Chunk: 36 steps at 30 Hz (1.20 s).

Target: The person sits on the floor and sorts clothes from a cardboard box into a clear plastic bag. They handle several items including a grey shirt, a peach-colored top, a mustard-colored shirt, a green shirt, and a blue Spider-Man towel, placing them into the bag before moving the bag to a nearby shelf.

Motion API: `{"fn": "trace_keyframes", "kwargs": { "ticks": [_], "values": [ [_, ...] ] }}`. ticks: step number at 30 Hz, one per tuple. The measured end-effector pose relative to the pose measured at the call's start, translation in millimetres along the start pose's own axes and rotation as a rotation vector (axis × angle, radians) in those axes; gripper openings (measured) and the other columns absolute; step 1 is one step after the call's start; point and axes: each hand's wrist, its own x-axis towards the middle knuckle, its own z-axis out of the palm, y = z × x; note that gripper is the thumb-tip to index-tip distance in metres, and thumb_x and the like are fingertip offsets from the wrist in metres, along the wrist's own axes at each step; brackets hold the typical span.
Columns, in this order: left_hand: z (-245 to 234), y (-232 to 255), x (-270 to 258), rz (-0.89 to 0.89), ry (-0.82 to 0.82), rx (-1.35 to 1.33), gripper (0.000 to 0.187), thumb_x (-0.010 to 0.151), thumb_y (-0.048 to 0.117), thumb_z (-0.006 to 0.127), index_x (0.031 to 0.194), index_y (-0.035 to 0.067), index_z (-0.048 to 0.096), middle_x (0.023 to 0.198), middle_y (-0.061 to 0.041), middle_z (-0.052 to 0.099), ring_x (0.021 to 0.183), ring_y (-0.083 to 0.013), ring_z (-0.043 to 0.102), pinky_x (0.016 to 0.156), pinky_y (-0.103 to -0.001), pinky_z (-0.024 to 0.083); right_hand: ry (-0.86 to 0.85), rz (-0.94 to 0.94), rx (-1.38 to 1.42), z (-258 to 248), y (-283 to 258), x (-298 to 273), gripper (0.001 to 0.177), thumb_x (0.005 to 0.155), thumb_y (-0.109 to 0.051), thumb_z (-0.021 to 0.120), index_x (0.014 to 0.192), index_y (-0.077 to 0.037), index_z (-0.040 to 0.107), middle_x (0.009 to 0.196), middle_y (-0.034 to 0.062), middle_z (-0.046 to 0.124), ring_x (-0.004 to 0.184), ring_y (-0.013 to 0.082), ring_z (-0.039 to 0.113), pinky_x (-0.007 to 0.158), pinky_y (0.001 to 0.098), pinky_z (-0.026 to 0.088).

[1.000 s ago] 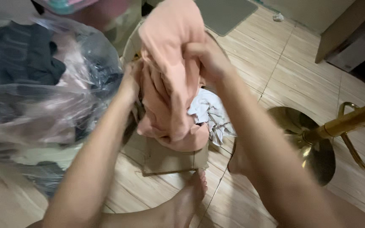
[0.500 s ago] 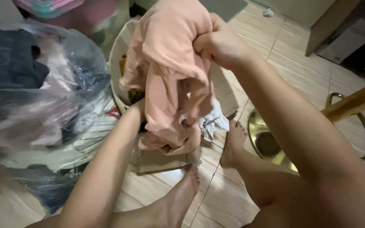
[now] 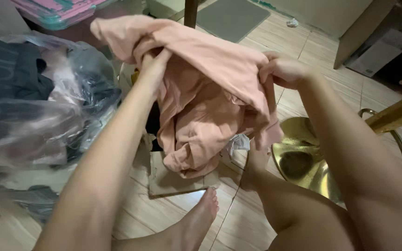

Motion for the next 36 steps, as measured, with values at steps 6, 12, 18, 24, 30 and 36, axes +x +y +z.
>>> {"fn": "trace_keyframes", "kwargs": {
  "ticks": [6, 12, 18, 24, 30, 36],
  "values": [
    [15.1, 21.7, 10.4, 0.106, -0.009, 0.091, 0.074, 0.088, 0.037, 0.074, 0.144, -0.002, 0.047, 0.142, -0.017, 0.060, 0.131, -0.0243, 0.060, 0.108, -0.034, 0.050, 0.088, -0.055, -0.461, 67.9, -34.0, -1.2, 0.060, 0.088, -0.023, 0.066, 0.138, 0.005, 0.050, 0.129, 0.0199, 0.061, 0.120, 0.0275, 0.059, 0.106, 0.0405, 0.048],
    [37.4, 17.8, 1.9, 0.153, 0.066, 0.223, 0.069, 0.086, 0.038, 0.078, 0.138, -0.001, 0.057, 0.140, -0.016, 0.063, 0.131, -0.0241, 0.060, 0.109, -0.032, 0.047, 0.159, -0.454, -0.472, 157.9, -45.0, 3.7, 0.103, 0.079, -0.027, 0.082, 0.153, 0.006, 0.018, 0.127, 0.0324, 0.068, 0.119, 0.0390, 0.067, 0.108, 0.0431, 0.048],
    [27.6, 26.5, -15.5, 0.218, 0.004, 0.575, 0.070, 0.080, 0.042, 0.085, 0.132, 0.001, 0.061, 0.132, -0.016, 0.067, 0.125, -0.0269, 0.064, 0.107, -0.035, 0.049, 0.514, -0.361, -0.821, 156.0, -44.7, 29.8, 0.038, 0.076, 0.001, 0.062, 0.113, 0.001, 0.073, 0.106, 0.0215, 0.074, 0.104, 0.0376, 0.071, 0.093, 0.0420, 0.055],
    [-15.9, 33.5, -37.7, 0.061, -0.126, 1.175, 0.071, 0.072, 0.036, 0.088, 0.130, 0.002, 0.065, 0.123, -0.023, 0.069, 0.113, -0.0355, 0.065, 0.098, -0.043, 0.049, 0.556, -0.368, -0.460, 65.1, -46.9, 19.4, 0.048, 0.079, 0.006, 0.045, 0.120, 0.006, 0.071, 0.103, 0.0178, 0.077, 0.094, 0.0260, 0.075, 0.083, 0.0367, 0.060],
    [0.0, 11.6, -46.4, -0.124, -0.196, 1.090, 0.043, 0.076, 0.033, 0.083, 0.110, 0.005, 0.079, 0.114, -0.017, 0.078, 0.105, -0.0254, 0.074, 0.095, -0.038, 0.055, 0.519, -0.189, -0.140, 36.1, -38.7, 12.9, 0.041, 0.077, 0.007, 0.047, 0.112, 0.011, 0.069, 0.089, 0.0175, 0.072, 0.066, 0.0226, 0.071, 0.053, 0.0349, 0.060],
    [18.6, -43.9, -70.2, -0.582, -0.598, 0.961, 0.036, 0.085, 0.036, 0.076, 0.113, 0.013, 0.081, 0.112, -0.009, 0.076, 0.100, -0.0195, 0.068, 0.092, -0.034, 0.050, 0.368, -0.146, -0.067, 63.0, -55.0, 3.4, 0.029, 0.098, -0.012, 0.057, 0.106, 0.008, 0.075, 0.080, 0.0190, 0.067, 0.057, 0.0215, 0.061, 0.045, 0.0310, 0.051]
  ]
}}
